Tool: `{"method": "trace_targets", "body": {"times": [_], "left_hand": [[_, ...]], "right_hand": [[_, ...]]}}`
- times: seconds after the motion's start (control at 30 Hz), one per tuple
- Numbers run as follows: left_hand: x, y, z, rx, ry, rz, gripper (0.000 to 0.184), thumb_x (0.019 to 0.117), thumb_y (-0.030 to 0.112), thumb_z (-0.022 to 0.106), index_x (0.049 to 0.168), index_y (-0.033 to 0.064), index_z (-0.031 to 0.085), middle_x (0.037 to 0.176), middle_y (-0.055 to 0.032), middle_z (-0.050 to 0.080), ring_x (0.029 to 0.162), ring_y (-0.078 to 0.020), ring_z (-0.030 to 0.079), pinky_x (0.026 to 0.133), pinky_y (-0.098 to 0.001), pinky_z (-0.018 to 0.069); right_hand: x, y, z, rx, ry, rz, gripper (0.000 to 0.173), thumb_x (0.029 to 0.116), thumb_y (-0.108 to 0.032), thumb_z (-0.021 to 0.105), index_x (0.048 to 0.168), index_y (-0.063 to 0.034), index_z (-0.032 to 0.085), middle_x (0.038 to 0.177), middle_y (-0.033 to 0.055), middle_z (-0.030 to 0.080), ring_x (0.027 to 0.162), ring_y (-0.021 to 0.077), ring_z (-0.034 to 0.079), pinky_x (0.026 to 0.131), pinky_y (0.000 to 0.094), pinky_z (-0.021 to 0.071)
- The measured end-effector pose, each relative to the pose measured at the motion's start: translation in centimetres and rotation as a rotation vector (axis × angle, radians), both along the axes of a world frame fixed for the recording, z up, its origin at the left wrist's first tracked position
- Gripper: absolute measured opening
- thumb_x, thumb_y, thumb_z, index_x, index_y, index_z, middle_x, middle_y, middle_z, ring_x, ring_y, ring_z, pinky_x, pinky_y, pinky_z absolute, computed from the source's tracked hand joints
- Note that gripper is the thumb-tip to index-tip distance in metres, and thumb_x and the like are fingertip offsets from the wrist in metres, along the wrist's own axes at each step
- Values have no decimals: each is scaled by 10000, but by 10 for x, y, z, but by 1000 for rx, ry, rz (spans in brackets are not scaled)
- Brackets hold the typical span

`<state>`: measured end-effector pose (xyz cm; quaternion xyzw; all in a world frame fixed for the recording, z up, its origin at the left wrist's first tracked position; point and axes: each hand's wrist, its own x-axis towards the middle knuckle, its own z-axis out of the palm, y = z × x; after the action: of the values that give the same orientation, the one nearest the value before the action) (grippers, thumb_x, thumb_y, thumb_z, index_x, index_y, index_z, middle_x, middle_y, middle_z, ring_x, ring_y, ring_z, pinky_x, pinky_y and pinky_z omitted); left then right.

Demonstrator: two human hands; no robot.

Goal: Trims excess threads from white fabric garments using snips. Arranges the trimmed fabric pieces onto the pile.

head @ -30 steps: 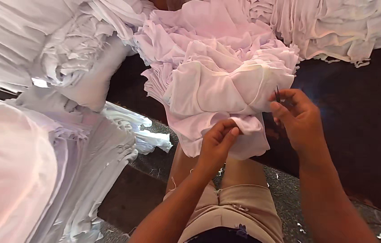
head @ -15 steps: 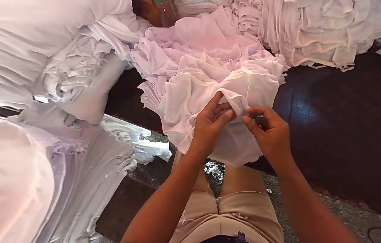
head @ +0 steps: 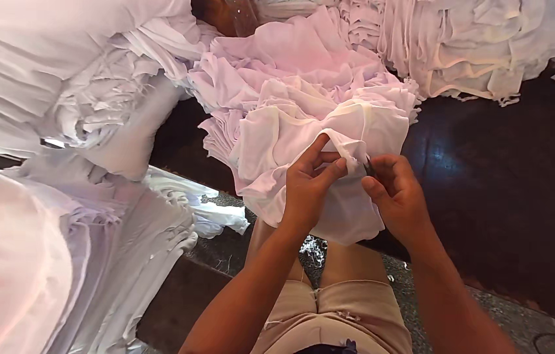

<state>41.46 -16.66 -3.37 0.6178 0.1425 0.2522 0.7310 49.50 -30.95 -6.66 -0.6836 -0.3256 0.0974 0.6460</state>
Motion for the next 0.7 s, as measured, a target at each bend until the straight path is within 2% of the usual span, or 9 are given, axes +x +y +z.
{"method": "trace_targets", "body": {"times": [0.17,0.33,0.53,0.7], "left_hand": [[1,-3,0,-48,-4,13,563,958,-40,632,1492,58,484,1058,-28,722,866,-119,720,842,-301,611],[-1,-5,1,-12,-3,11,556,952,-44,638,1482,44,495,1032,-24,724,851,-98,710,817,-268,604],[-2,-6,-3,55,-5,12,565,944,-47,653,1480,26,490,1037,-24,727,857,-97,715,816,-268,607],[-3,-6,-3,74,-10,16,556,938,-55,655,1468,22,503,1027,-26,724,855,-98,715,818,-272,609]], "right_hand": [[-4,0,-9,-24,-88,-81,229,977,-185,666,1123,-18,609,872,-18,626,701,-60,560,639,96,482],[-5,8,-4,-12,-165,-102,223,968,-166,683,1111,-9,616,876,-5,634,712,-63,567,652,88,481],[-3,7,-4,-9,-182,-106,157,989,-135,651,1075,-5,633,882,-7,644,671,-69,550,619,81,468],[-4,6,-4,-26,-172,-120,225,968,-167,683,1104,-3,614,867,-5,623,692,-63,553,638,82,471]]}}
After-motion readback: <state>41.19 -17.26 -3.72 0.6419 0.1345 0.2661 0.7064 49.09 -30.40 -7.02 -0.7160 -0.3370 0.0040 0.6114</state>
